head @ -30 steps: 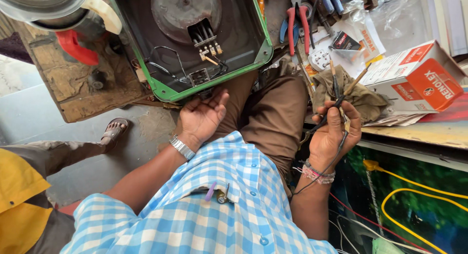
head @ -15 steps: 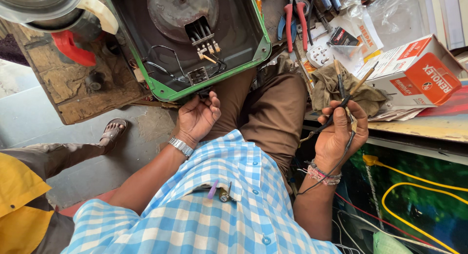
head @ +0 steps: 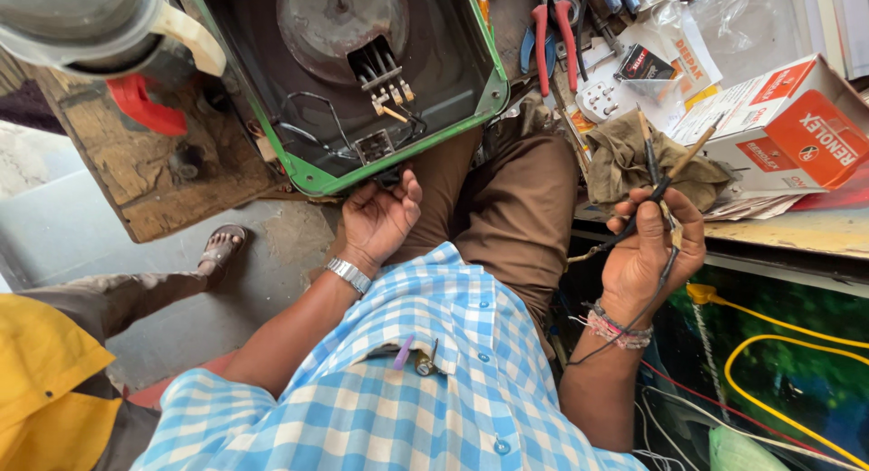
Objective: The person sits on the floor with a green appliance on their lap and uses a screwdriver to tighten screws on the internal wiring terminals. They handle a power cord and a small cylindrical component, repeatedly adjusting connections and testing the setup.
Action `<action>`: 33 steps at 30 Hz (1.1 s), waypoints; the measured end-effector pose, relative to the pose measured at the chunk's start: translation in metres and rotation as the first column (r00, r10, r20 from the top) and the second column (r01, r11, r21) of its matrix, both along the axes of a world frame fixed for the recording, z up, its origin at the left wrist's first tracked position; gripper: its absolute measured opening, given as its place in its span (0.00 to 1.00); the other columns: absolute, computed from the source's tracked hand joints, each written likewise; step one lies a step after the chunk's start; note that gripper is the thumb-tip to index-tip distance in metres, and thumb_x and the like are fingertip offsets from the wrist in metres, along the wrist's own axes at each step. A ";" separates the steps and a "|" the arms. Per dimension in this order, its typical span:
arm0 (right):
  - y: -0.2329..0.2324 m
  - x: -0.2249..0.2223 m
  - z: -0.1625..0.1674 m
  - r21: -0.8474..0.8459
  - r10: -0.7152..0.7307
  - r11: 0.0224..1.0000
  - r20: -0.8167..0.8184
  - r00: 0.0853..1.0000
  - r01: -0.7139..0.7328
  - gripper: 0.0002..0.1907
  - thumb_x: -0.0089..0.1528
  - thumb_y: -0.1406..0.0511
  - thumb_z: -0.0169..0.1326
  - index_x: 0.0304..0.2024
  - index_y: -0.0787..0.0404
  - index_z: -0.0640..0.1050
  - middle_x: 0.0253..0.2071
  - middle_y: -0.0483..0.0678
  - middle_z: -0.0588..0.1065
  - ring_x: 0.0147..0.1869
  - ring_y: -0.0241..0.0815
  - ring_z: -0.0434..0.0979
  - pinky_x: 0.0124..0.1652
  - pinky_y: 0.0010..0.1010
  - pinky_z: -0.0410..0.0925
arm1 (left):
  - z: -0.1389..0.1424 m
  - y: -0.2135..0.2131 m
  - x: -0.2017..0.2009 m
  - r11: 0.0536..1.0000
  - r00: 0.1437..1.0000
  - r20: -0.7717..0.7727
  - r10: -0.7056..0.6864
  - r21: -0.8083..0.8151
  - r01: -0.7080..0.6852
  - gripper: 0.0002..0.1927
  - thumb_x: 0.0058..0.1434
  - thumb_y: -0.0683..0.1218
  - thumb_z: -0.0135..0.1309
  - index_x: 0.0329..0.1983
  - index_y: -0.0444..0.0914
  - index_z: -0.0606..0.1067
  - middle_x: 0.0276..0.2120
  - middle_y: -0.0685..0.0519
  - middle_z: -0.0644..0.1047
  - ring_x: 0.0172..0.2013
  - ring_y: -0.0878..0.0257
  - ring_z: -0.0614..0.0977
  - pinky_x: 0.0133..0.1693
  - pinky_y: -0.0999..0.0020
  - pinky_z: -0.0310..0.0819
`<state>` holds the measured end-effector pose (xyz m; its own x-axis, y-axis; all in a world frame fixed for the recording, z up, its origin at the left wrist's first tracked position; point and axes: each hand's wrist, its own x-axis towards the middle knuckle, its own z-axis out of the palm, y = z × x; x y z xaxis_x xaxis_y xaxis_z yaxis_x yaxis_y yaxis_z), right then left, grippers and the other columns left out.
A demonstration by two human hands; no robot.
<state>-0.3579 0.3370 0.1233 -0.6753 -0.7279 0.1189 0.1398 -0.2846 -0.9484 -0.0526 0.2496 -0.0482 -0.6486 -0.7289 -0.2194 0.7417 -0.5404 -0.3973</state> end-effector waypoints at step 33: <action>0.004 -0.001 0.000 0.059 0.014 0.998 -0.052 0.999 -0.011 0.14 0.68 0.70 0.64 0.55 0.62 0.76 0.45 0.55 0.80 0.41 0.44 0.80 0.38 0.32 0.74 | 0.028 0.001 -0.013 0.998 0.824 0.564 -0.058 0.004 0.067 0.14 0.65 0.43 0.52 0.52 0.33 0.74 0.47 0.43 0.81 0.47 0.53 0.82 0.42 0.62 0.78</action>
<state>-0.3585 0.3410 0.1231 -0.6600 -0.7431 0.1104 0.0931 -0.2267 -0.9695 -0.0657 0.2504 -0.0198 -0.4593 -0.6975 -0.5501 0.7985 -0.5955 0.0884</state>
